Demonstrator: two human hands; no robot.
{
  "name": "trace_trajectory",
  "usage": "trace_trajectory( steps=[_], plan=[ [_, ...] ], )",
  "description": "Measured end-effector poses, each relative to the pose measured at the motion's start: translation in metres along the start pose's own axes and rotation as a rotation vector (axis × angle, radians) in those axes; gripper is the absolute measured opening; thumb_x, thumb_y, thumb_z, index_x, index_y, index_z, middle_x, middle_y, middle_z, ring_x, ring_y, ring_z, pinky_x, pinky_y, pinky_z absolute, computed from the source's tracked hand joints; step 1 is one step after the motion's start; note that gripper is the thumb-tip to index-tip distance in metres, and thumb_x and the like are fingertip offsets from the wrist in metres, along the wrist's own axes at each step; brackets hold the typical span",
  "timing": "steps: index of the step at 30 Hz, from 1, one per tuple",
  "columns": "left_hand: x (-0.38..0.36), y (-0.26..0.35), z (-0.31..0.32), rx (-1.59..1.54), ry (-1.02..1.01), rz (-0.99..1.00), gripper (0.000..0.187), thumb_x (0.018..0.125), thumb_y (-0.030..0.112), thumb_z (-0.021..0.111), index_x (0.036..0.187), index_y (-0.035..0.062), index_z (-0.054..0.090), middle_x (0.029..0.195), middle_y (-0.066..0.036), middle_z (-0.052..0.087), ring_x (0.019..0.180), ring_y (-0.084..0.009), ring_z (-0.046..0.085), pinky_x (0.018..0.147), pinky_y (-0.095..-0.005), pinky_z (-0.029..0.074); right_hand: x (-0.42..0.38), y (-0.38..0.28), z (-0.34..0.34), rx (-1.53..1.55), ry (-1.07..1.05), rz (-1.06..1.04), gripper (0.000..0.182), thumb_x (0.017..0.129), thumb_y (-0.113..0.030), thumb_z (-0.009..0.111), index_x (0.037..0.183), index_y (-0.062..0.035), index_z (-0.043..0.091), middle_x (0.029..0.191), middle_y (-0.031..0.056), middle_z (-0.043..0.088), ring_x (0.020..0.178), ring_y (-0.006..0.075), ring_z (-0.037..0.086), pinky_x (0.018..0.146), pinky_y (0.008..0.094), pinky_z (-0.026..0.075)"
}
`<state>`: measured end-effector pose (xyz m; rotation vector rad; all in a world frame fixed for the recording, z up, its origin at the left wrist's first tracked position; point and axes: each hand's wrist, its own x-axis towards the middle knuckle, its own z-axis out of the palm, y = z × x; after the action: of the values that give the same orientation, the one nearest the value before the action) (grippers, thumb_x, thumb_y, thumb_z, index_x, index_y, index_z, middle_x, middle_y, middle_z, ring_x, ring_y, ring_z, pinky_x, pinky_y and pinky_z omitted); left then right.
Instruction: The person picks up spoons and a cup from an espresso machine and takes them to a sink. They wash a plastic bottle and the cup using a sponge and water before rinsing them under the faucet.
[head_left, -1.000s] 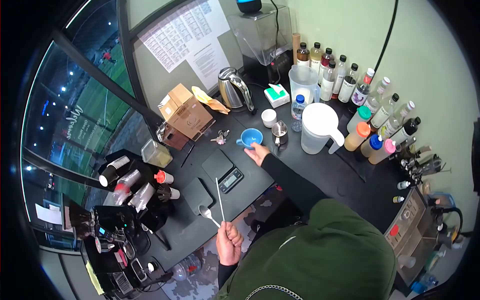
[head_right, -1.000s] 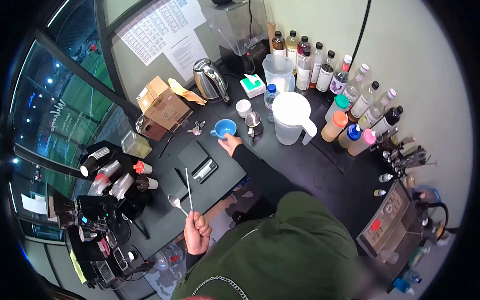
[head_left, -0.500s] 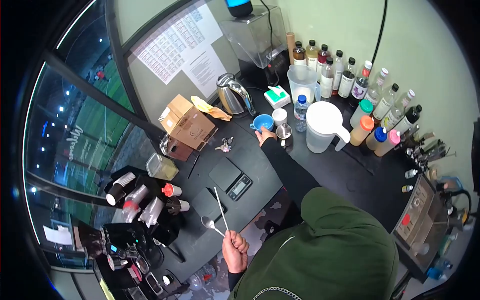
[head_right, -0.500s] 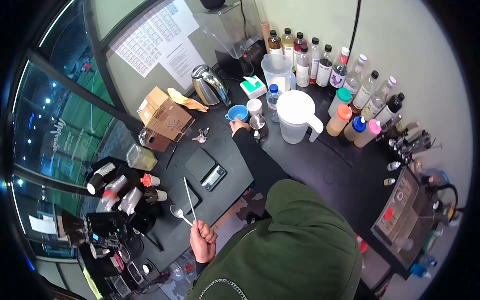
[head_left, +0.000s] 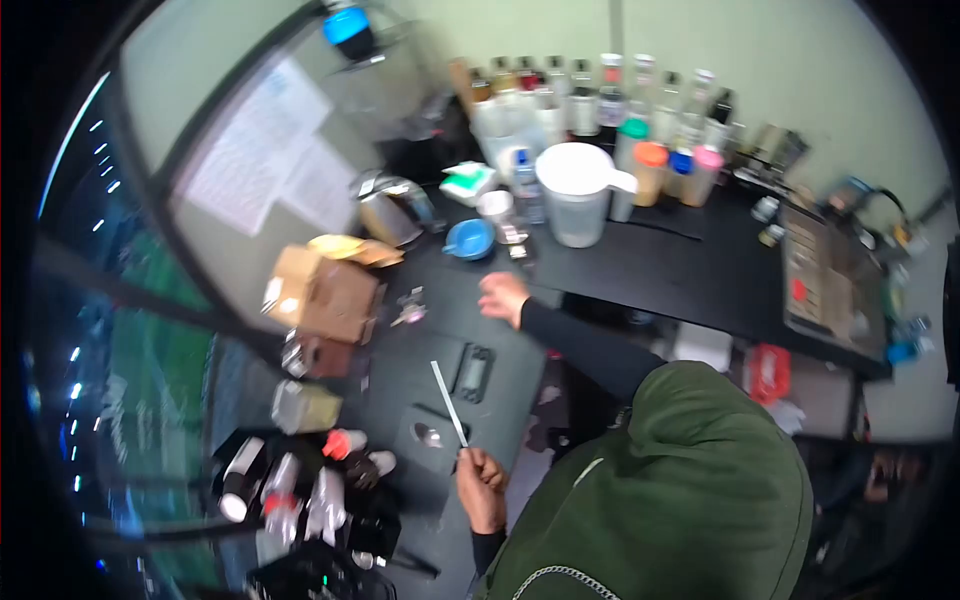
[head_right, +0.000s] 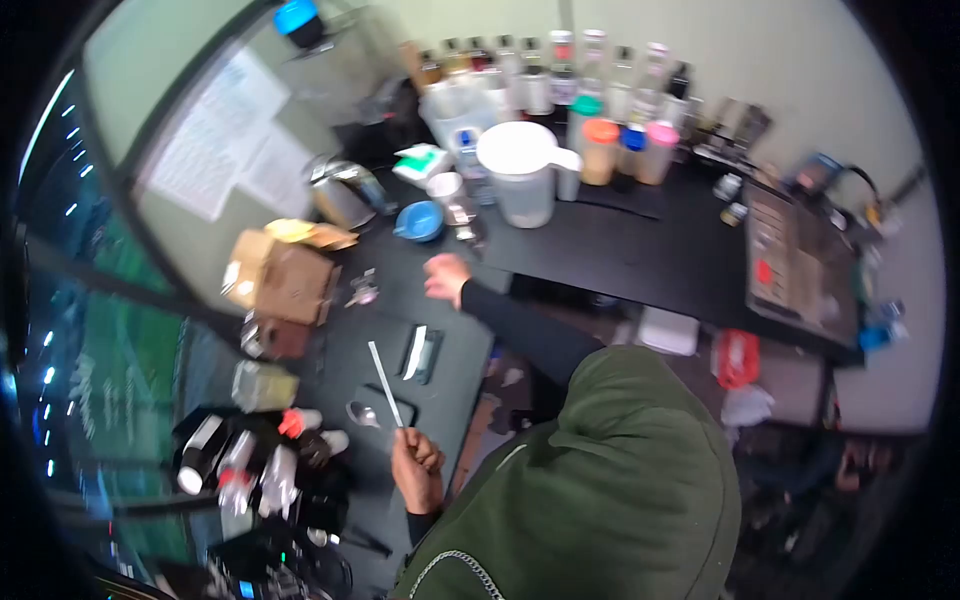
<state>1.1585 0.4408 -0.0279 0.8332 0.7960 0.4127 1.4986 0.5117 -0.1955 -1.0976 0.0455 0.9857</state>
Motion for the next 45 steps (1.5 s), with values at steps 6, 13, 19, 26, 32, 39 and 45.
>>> trace_trajectory(
  steps=[6, 13, 19, 26, 32, 39, 45],
  plan=[
    [0.042, -0.015, 0.019, 0.157, -0.374, -0.120, 0.034, 0.107, 0.038, 0.037, 0.083, 0.0147, 0.039, 0.062, 0.007, 0.026, 0.051, -0.0048, 0.020, 0.048, -0.0232, 0.019, -0.235, -0.025, -0.043, -0.494, -0.635, 0.126, 0.052, 0.099, -0.044, 0.059, 0.135, -0.0078, 0.054, 0.121, 0.0044, 0.064, 0.097, 0.0136, 0.065, 0.080, 0.0303, 0.056],
    [0.035, -0.058, 0.111, 0.405, -0.786, -0.370, 0.041, 0.106, 0.047, 0.035, 0.086, 0.0133, 0.045, 0.065, 0.005, 0.035, 0.052, -0.0056, 0.028, 0.048, -0.0226, 0.022, -0.338, -0.030, -0.081, -0.418, -0.226, -0.186, 0.047, 0.106, -0.039, 0.045, 0.124, -0.0007, 0.064, 0.121, 0.0090, 0.067, 0.100, 0.0126, 0.062, 0.088, 0.0285, 0.052],
    [0.000, -0.082, 0.172, 0.326, -0.958, -0.648, 0.045, 0.106, 0.049, 0.029, 0.092, 0.0100, 0.046, 0.061, 0.003, 0.035, 0.047, -0.0079, 0.029, 0.047, -0.0223, 0.025, -0.393, -0.054, -0.131, -0.337, -0.125, -0.394, 0.046, 0.103, -0.045, 0.050, 0.110, -0.0041, 0.069, 0.093, 0.0026, 0.066, 0.077, 0.0081, 0.058, 0.072, 0.0261, 0.050],
    [-0.044, -0.176, 0.241, 0.605, -1.027, -0.392, 0.049, 0.105, 0.049, 0.036, 0.126, 0.0063, 0.047, 0.104, -0.008, 0.062, 0.084, -0.0136, 0.061, 0.067, -0.0257, 0.049, -0.461, -0.080, -0.245, -0.225, 0.136, -0.506, 0.040, 0.105, -0.041, 0.046, 0.095, -0.0057, 0.063, 0.087, -0.0020, 0.063, 0.074, 0.0044, 0.055, 0.063, 0.0227, 0.047],
    [-0.098, -0.237, 0.339, 0.449, -0.976, 0.059, 0.041, 0.108, 0.025, 0.042, 0.141, 0.0000, 0.042, 0.130, -0.012, 0.060, 0.115, -0.0180, 0.059, 0.091, -0.0292, 0.051, -0.534, -0.090, -0.338, -0.647, 0.185, -0.597, 0.037, 0.105, -0.033, 0.046, 0.097, -0.0004, 0.061, 0.076, 0.0020, 0.061, 0.066, 0.0072, 0.056, 0.061, 0.0263, 0.045],
    [-0.106, -0.248, 0.406, 0.550, -0.915, 0.126, 0.040, 0.108, 0.029, 0.039, 0.136, 0.0009, 0.050, 0.122, -0.011, 0.066, 0.101, -0.0150, 0.067, 0.083, -0.0255, 0.052, -0.582, -0.102, -0.395, -0.343, 0.090, -0.272, 0.034, 0.106, -0.031, 0.047, 0.096, -0.0021, 0.062, 0.069, -0.0044, 0.047, 0.061, 0.0062, 0.043, 0.057, 0.0248, 0.037],
    [-0.085, -0.260, 0.438, 0.504, -0.992, 0.042, 0.037, 0.107, 0.025, 0.044, 0.135, 0.0016, 0.050, 0.121, -0.011, 0.066, 0.103, -0.0150, 0.066, 0.082, -0.0259, 0.053, -0.578, -0.129, -0.429, -0.462, 0.109, -0.246, 0.034, 0.105, -0.032, 0.048, 0.092, -0.0043, 0.063, 0.070, -0.0035, 0.048, 0.066, 0.0060, 0.044, 0.062, 0.0241, 0.039]
  ],
)
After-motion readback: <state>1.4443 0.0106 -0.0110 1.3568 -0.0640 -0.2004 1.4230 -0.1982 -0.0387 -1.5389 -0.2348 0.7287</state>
